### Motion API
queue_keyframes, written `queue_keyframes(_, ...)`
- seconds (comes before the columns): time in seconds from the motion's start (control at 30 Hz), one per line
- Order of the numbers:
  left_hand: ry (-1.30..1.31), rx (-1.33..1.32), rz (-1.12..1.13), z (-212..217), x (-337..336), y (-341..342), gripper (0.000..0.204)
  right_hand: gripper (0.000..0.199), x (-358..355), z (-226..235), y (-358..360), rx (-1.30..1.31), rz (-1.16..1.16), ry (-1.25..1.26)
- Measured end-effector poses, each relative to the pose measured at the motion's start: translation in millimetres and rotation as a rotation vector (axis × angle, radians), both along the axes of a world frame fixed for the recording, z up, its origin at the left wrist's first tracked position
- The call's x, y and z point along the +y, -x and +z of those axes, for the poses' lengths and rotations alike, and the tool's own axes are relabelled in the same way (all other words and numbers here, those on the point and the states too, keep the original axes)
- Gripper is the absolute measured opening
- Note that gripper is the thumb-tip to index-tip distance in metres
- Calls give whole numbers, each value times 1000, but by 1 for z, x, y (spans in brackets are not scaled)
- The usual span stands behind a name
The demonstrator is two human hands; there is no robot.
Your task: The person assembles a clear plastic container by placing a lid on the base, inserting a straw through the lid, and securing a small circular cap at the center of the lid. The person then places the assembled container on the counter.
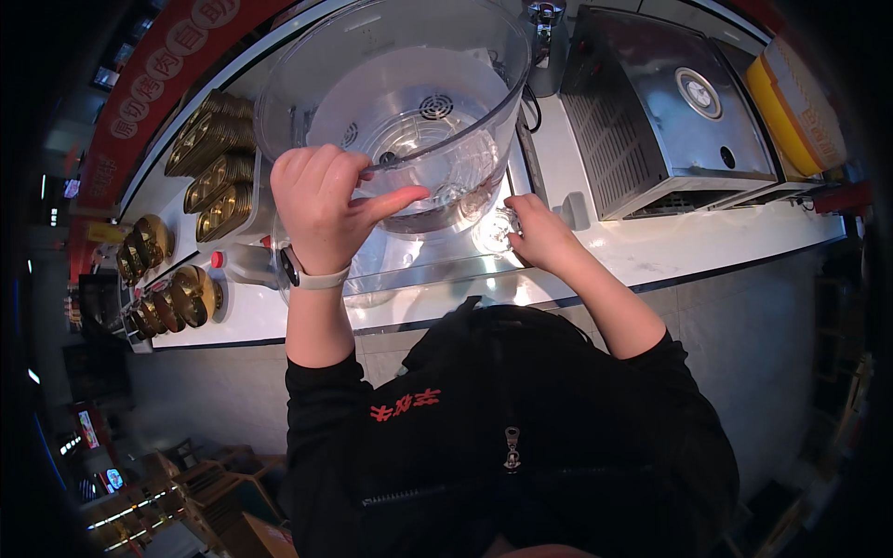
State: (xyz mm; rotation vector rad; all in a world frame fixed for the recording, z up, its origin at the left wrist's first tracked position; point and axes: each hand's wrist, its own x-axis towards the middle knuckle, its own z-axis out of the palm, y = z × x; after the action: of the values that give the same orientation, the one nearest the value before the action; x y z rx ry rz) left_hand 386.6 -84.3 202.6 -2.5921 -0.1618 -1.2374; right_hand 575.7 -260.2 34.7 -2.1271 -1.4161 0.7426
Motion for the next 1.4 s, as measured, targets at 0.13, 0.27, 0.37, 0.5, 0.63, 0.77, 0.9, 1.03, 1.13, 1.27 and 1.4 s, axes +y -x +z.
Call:
queue_keyframes(0.13,-54,-107,-2,4,23,-17,55,53,-7,-6,-4,69,-12,-57)
queue_keyframes(0.27,24,-165,43,6,44,-22,51,57,-16,-2,-16,193,-106,-143)
queue_keyframes(0.37,128,-281,92,6,59,-22,47,59,-24,0,-31,250,-147,-149)
queue_keyframes(0.5,526,-570,-6,9,76,-21,41,55,-29,-4,-49,265,-147,-190)
queue_keyframes(0.63,662,-800,-130,19,88,-16,37,49,-25,-7,-60,396,-96,-198)
queue_keyframes(0.77,999,-1089,-250,26,95,-4,48,42,-24,5,-68,521,-50,-239)
queue_keyframes(0.9,1070,-1331,-40,26,99,17,50,42,-22,22,-73,682,-100,-399)
queue_keyframes(1.03,1111,-1235,-171,31,94,29,66,47,-12,29,-69,562,-167,-494)
queue_keyframes(1.13,1109,-1034,-244,40,76,29,78,40,-9,31,-58,378,-153,-446)
queue_keyframes(1.27,1107,-1027,-254,55,52,24,78,34,-16,41,-44,381,12,-500)
queue_keyframes(1.4,1056,-1030,-199,67,43,28,79,29,-29,57,-38,269,67,-608)
